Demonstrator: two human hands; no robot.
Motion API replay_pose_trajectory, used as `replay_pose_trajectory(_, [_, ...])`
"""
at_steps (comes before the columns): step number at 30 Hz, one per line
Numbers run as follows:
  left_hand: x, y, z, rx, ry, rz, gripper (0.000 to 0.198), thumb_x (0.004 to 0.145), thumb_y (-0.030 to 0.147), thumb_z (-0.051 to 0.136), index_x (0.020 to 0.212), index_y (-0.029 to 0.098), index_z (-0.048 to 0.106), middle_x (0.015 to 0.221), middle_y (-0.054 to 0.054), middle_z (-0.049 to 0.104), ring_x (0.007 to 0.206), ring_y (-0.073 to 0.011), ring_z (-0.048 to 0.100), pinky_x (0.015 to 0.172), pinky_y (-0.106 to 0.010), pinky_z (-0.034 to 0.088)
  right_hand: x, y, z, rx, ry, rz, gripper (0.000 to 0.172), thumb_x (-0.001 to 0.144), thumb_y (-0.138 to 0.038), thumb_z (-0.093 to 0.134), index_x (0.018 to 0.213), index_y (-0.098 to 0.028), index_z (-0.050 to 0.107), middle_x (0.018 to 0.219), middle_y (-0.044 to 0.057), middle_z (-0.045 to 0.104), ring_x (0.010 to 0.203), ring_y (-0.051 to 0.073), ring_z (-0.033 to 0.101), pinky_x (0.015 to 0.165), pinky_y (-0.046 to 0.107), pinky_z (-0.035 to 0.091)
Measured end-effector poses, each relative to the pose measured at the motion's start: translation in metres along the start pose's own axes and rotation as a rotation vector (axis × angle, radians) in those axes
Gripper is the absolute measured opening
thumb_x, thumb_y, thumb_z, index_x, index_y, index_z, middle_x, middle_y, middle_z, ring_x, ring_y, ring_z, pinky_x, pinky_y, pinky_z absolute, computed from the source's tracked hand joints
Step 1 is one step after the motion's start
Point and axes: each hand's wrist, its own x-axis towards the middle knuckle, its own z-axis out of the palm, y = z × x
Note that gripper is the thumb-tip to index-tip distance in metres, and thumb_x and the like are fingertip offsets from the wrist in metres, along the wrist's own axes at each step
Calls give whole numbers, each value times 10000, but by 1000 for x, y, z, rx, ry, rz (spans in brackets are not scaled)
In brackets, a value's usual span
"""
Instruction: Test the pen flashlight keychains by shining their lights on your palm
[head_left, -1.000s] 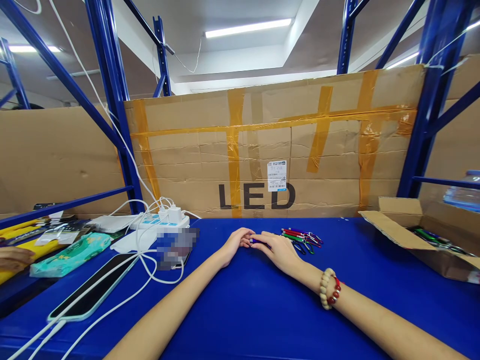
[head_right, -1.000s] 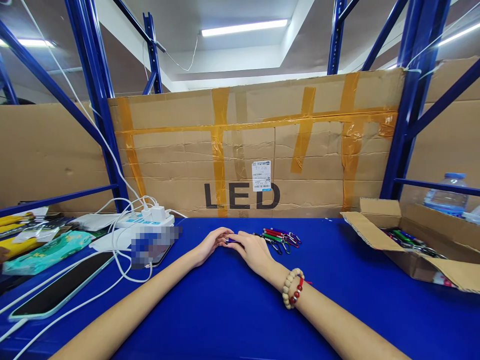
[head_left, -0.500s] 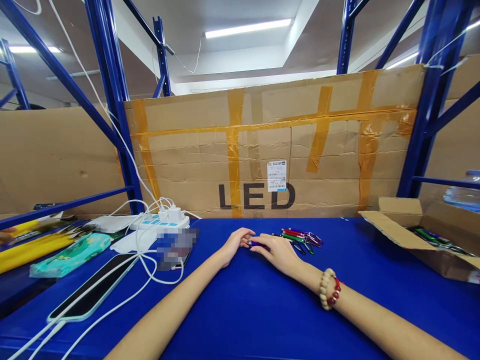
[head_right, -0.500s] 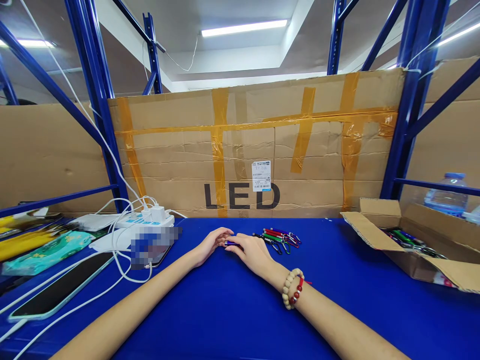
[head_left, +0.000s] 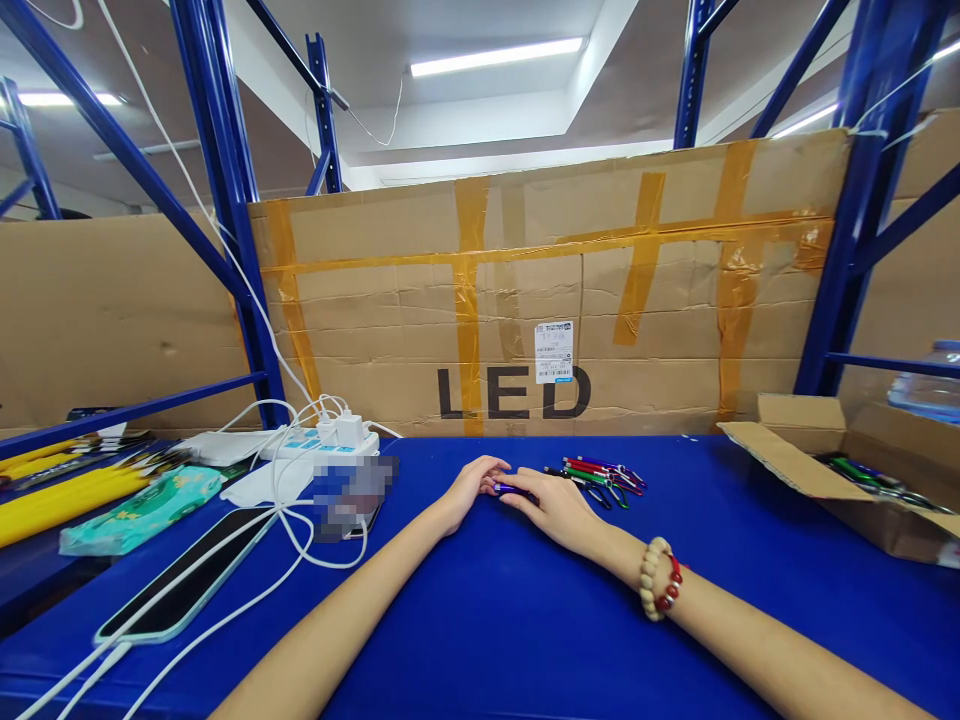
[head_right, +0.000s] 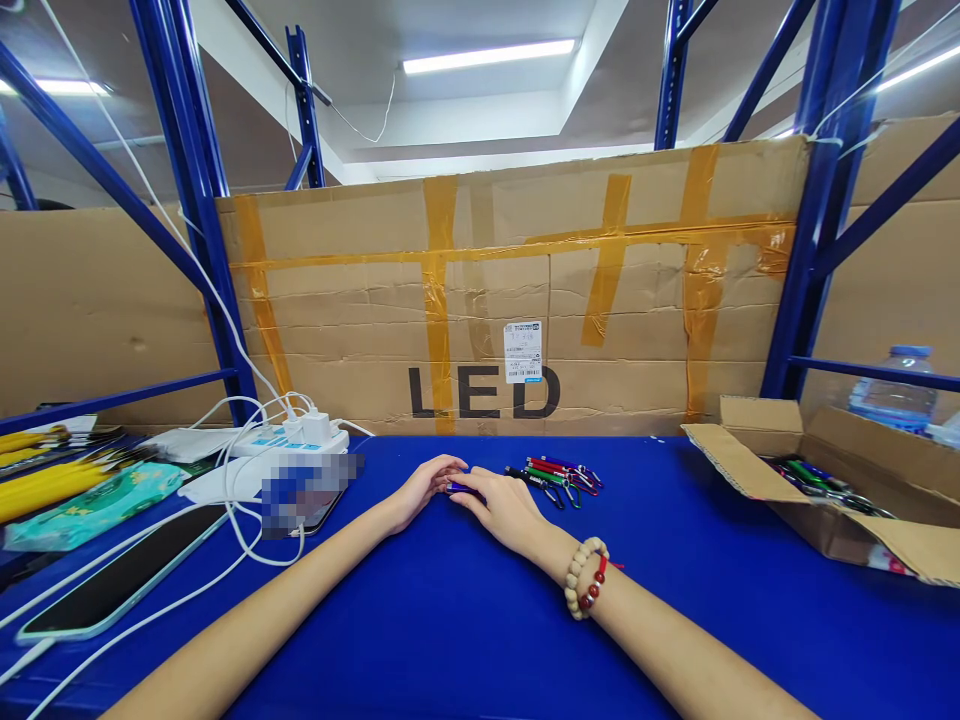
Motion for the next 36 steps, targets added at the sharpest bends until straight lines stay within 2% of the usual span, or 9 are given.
replay_pose_trajectory(13, [2, 0, 0, -6, -9, -5, 193, 699, 306, 499, 749, 149, 599, 681, -10, 576, 643, -121, 530, 660, -241, 385, 1, 0, -1, -36, -79, 3, 303, 894, -420, 399, 1041, -256, 606, 899, 21, 677, 801, 191, 625, 613, 238, 395])
replay_pose_trajectory(24, [3, -1, -1, -9, -11, 9, 204, 693, 311, 505, 753, 144, 606, 692, -19, 577, 648, -124, 524, 656, -243, 387, 1, 4, 1, -88, -61, -25, 284, 891, -416, 415, 1028, -258, 607, 839, 13, 670, 755, 183, 621, 565, 223, 353])
replay_pose_trajectory(32, [6, -5, -1, -18, 2, 7, 199, 682, 300, 502, 742, 143, 608, 673, -12, 571, 618, -112, 519, 636, -233, 382, 0, -1, -1, -41, -58, -2, 321, 922, -391, 334, 1032, -278, 614, 887, 13, 658, 770, 162, 607, 593, 223, 366])
replay_pose_trajectory(36, [4, -3, 0, -19, -4, 5, 203, 683, 306, 508, 752, 142, 604, 661, -13, 577, 611, -115, 527, 632, -236, 383, 0, -1, 0, -19, -52, 21, 295, 895, -423, 388, 1013, -293, 625, 875, -5, 668, 737, 152, 608, 577, 220, 358])
